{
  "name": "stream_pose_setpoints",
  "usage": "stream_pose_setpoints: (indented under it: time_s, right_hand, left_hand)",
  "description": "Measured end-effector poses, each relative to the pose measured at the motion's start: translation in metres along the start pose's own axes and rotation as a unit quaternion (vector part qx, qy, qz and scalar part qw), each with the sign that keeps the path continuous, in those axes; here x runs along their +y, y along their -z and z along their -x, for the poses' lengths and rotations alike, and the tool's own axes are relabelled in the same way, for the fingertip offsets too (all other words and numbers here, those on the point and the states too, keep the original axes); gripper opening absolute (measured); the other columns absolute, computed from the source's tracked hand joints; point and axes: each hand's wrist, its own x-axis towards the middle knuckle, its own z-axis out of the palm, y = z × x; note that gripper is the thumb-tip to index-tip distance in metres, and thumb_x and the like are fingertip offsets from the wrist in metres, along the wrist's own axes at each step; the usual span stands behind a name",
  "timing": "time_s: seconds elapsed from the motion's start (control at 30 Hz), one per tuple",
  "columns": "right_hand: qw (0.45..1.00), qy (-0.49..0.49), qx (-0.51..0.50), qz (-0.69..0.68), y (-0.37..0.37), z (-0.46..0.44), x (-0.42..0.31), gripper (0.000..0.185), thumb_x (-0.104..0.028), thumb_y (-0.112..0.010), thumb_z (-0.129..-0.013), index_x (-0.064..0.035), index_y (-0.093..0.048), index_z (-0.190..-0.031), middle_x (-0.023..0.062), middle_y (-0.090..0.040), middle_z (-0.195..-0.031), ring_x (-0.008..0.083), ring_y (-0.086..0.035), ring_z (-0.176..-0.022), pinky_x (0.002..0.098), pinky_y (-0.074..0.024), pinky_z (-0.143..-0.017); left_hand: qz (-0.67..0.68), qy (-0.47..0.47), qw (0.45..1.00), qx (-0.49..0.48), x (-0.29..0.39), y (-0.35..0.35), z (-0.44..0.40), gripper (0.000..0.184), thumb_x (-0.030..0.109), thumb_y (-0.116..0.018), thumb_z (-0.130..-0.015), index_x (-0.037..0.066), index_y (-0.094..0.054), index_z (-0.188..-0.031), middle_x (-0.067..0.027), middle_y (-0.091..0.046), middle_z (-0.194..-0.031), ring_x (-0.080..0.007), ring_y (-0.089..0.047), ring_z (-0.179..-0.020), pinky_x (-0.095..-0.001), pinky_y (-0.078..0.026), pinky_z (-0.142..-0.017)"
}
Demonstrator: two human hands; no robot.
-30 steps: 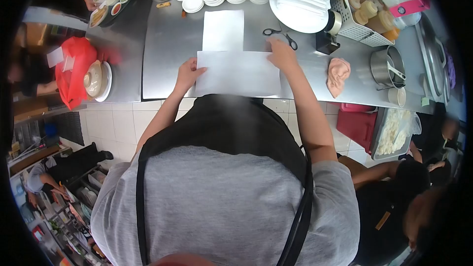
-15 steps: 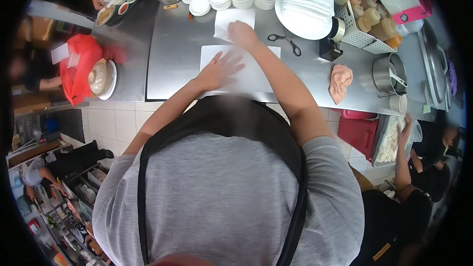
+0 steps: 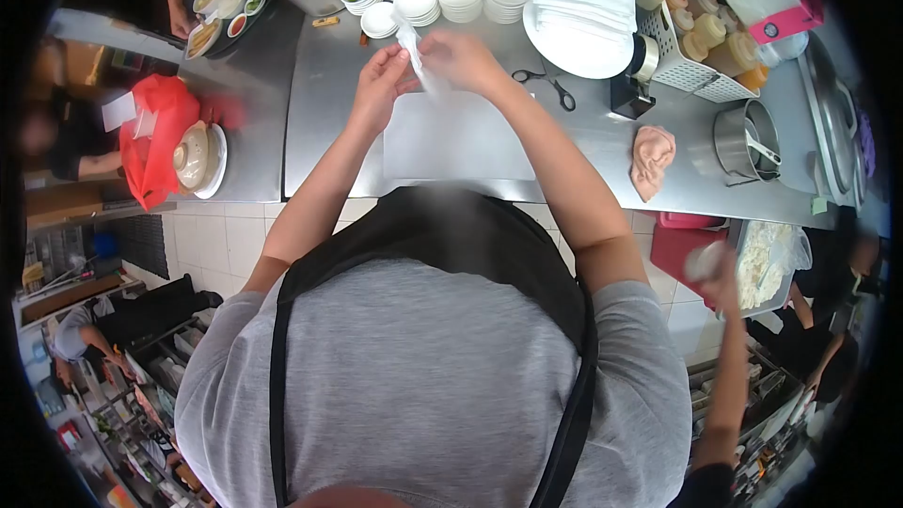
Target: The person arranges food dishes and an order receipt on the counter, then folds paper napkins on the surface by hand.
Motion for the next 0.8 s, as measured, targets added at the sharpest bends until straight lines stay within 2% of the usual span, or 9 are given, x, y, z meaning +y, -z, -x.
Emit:
stream_pose_setpoints:
  time_s: [0.1, 0.23, 0.33, 0.43, 0.57, 0.63, 0.7, 0.77, 0.8]
  right_hand:
    - [0.997, -0.017, 0.045, -0.058, -0.009, 0.004, -0.017, 0.022, -0.018, -0.063, -0.079, -0.002, -0.058, -0.093, 0.0056, -0.063, -0.087, 0.0138, -0.06, -0.08, 0.0277, -0.0473, -0.074]
    - [0.996, -0.033, 0.06, -0.058, -0.014, 0.002, -0.015, 0.018, -0.014, -0.063, -0.08, -0.001, -0.058, -0.092, 0.0059, -0.063, -0.088, 0.0125, -0.06, -0.081, 0.0261, -0.0476, -0.074]
    - [0.991, -0.032, 0.079, -0.099, -0.018, -0.001, -0.007, 0.019, -0.023, -0.063, -0.079, -0.0072, -0.06, -0.088, 0.0079, -0.065, -0.082, 0.0168, -0.061, -0.078, 0.03, -0.0476, -0.07]
    - [0.988, -0.055, 0.066, -0.126, -0.018, -0.001, -0.005, 0.017, -0.022, -0.062, -0.079, -0.0068, -0.06, -0.087, 0.008, -0.065, -0.08, 0.0163, -0.061, -0.077, 0.0297, -0.0474, -0.07]
    - [0.989, -0.056, 0.078, -0.109, -0.015, -0.001, -0.001, 0.018, -0.022, -0.061, -0.079, -0.0053, -0.06, -0.085, 0.0104, -0.064, -0.08, 0.0191, -0.061, -0.076, 0.0303, -0.0466, -0.07]
    - [0.968, -0.035, 0.246, -0.038, -0.007, -0.008, 0.005, 0.02, -0.023, -0.059, -0.079, -0.0036, -0.059, -0.081, 0.0126, -0.062, -0.08, 0.0231, -0.06, -0.075, 0.0312, -0.0454, -0.07]
    - [0.963, -0.016, 0.268, 0.036, 0.01, -0.013, 0.004, 0.021, -0.023, -0.056, -0.08, -0.003, -0.057, -0.084, 0.0135, -0.061, -0.08, 0.0264, -0.058, -0.074, 0.0321, -0.0445, -0.071]
    - [0.943, -0.055, 0.327, -0.038, 0.024, -0.019, -0.002, 0.02, -0.022, -0.054, -0.081, -0.0038, -0.055, -0.09, 0.0122, -0.061, -0.08, 0.0248, -0.058, -0.073, 0.0323, -0.0443, -0.07]
    - [0.946, -0.047, 0.316, -0.05, 0.03, -0.018, -0.008, 0.021, -0.021, -0.053, -0.081, -0.0049, -0.053, -0.094, 0.0111, -0.061, -0.079, 0.0231, -0.058, -0.074, 0.0312, -0.0444, -0.071]
  left_hand:
    - [-0.004, -0.001, 1.0, 0.011, 0.006, -0.002, 0.005, 0.03, 0.022, -0.048, -0.091, 0.001, -0.048, -0.113, -0.0071, -0.058, -0.104, -0.0172, -0.057, -0.096, -0.0329, -0.048, -0.08]
    - [0.009, -0.011, 1.0, 0.005, 0.006, 0.001, 0.008, 0.031, 0.023, -0.049, -0.091, 0.002, -0.047, -0.114, -0.0076, -0.058, -0.105, -0.0174, -0.057, -0.096, -0.0335, -0.048, -0.08]
    - [0.01, -0.011, 1.0, 0.009, 0.006, 0.001, 0.008, 0.033, 0.023, -0.049, -0.091, 0.001, -0.046, -0.115, -0.0083, -0.058, -0.106, -0.0177, -0.058, -0.095, -0.0335, -0.048, -0.08]
    - [0.066, 0.003, 0.998, 0.001, 0.01, 0.0, 0.01, 0.033, 0.021, -0.05, -0.09, 0.0, -0.046, -0.115, -0.0087, -0.058, -0.106, -0.0181, -0.059, -0.093, -0.0329, -0.048, -0.079]
    - [0.061, -0.003, 0.998, 0.031, -0.002, 0.001, 0.001, 0.033, 0.018, -0.052, -0.089, 0.0, -0.046, -0.115, -0.0093, -0.059, -0.105, -0.0185, -0.061, -0.089, -0.0318, -0.049, -0.077]
    - [0.107, -0.013, 0.993, 0.041, -0.016, 0.005, -0.006, 0.033, 0.013, -0.054, -0.087, 0.001, -0.045, -0.116, -0.0096, -0.059, -0.105, -0.018, -0.059, -0.094, -0.0337, -0.047, -0.08]
    - [0.104, 0.03, 0.993, 0.055, -0.033, 0.008, -0.017, 0.039, 0.015, -0.056, -0.086, 0.001, -0.042, -0.12, -0.0124, -0.054, -0.112, -0.0194, -0.054, -0.102, -0.0354, -0.045, -0.084]
    - [0.099, 0.072, 0.99, 0.067, -0.046, 0.009, -0.024, 0.046, 0.016, -0.059, -0.084, 0.001, -0.04, -0.123, -0.0152, -0.049, -0.119, -0.0209, -0.049, -0.11, -0.0371, -0.043, -0.088]
    - [0.022, 0.06, 0.988, 0.142, -0.044, 0.005, -0.024, 0.056, 0.018, -0.064, -0.08, 0.001, -0.036, -0.126, -0.0171, -0.041, -0.126, -0.0238, -0.042, -0.117, -0.0388, -0.039, -0.092]
